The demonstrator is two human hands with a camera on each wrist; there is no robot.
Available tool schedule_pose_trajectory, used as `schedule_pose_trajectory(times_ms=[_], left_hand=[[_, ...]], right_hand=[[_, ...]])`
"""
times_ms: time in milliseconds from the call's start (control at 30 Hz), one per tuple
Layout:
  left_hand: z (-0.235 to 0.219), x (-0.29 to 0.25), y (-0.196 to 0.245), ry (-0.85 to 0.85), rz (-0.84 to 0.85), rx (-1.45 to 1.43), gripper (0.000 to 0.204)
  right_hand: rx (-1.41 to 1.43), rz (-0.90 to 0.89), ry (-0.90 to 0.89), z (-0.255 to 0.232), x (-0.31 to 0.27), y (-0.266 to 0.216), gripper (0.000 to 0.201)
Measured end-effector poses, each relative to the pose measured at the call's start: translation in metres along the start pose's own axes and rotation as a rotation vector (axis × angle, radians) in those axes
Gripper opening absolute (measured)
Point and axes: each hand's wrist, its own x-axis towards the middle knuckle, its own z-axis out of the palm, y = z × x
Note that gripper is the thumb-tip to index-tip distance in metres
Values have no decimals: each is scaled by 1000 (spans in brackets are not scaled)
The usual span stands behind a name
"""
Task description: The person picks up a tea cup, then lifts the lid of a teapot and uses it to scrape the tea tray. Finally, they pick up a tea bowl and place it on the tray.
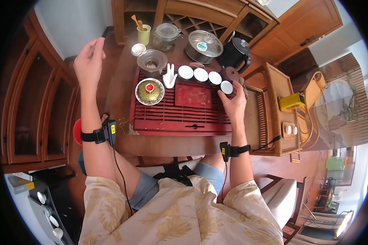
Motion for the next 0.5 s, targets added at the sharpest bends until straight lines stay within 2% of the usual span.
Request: schedule_pose_trajectory(times_ms=[200, 333, 500], left_hand=[[2, 1, -2, 2, 29, 12, 34], [1, 1, -2, 9, 26, 40, 34], [3, -1, 2, 21, 14, 63, 33]], right_hand=[[-45, -50, 46, 2, -3, -5, 74], [22, 18, 10, -1, -5, -9, 72], [18, 5, 14, -1, -4, -6, 72]])
